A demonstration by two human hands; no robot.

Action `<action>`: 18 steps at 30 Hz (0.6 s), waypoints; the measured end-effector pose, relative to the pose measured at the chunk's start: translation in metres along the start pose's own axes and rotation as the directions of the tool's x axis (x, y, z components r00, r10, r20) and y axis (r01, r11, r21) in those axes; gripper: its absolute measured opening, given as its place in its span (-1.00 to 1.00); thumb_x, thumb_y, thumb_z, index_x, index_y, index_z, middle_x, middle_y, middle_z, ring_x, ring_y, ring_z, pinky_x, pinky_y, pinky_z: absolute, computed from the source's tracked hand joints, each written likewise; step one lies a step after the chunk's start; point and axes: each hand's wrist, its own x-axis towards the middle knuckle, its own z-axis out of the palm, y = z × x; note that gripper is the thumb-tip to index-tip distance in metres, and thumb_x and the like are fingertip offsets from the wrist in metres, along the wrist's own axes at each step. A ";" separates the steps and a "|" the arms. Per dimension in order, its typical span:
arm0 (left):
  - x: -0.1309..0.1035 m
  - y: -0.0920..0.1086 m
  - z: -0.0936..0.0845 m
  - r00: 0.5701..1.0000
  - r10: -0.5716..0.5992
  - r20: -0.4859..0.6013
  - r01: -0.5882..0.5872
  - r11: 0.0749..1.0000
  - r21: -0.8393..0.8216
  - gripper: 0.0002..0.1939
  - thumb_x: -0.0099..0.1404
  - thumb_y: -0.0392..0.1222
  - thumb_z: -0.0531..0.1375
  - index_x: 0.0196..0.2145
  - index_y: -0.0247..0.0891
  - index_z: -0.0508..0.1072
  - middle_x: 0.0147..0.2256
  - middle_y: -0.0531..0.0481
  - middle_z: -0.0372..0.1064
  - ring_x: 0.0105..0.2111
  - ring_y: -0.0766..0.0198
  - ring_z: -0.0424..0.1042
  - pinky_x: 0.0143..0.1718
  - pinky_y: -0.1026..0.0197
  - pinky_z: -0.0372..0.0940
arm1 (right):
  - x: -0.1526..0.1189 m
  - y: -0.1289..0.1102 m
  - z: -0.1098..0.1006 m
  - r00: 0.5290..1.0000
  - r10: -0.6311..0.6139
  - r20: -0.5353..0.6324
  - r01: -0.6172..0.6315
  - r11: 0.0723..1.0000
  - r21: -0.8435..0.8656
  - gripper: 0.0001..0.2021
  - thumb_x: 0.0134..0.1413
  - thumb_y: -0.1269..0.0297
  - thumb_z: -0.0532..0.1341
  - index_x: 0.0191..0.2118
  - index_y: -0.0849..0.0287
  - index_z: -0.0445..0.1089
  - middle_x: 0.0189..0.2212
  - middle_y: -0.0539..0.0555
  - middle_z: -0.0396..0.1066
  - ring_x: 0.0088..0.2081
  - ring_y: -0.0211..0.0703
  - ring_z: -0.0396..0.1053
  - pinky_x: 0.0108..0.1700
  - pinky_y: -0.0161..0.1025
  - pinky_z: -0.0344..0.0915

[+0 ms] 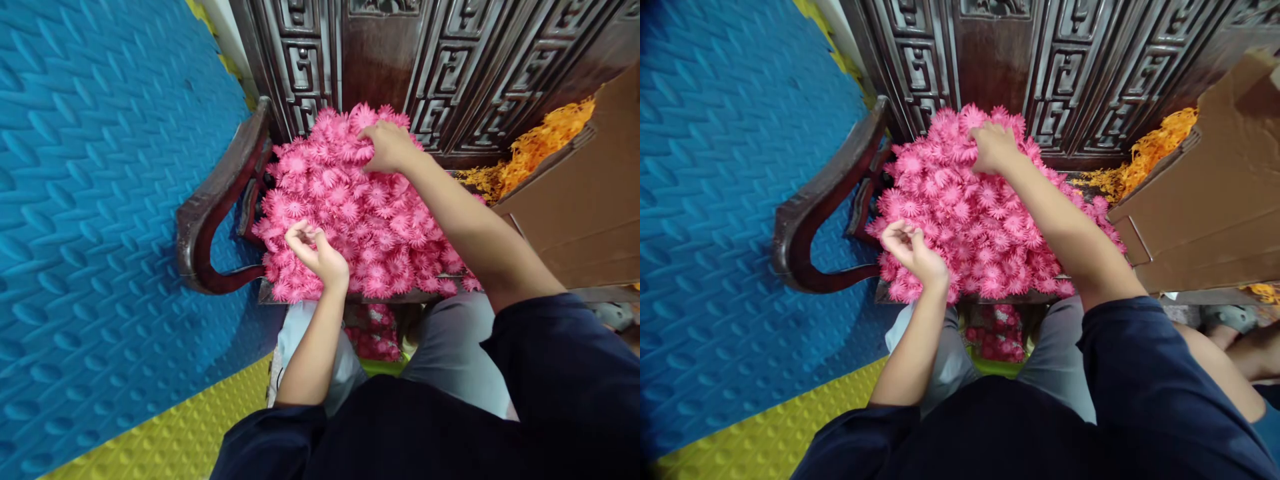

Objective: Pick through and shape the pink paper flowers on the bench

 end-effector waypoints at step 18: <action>0.008 -0.013 0.007 0.997 -0.074 0.022 0.073 0.996 0.045 -0.80 0.09 -0.42 0.00 -0.30 -0.23 0.20 -0.34 0.04 0.11 -0.30 0.37 0.20 -0.15 0.32 0.16 | -0.141 -0.038 -0.025 0.952 0.097 -0.291 -0.050 0.985 0.163 -0.66 0.21 0.25 -0.14 -0.13 0.12 0.34 -0.15 0.16 0.39 -0.05 0.00 0.31 0.05 0.09 0.14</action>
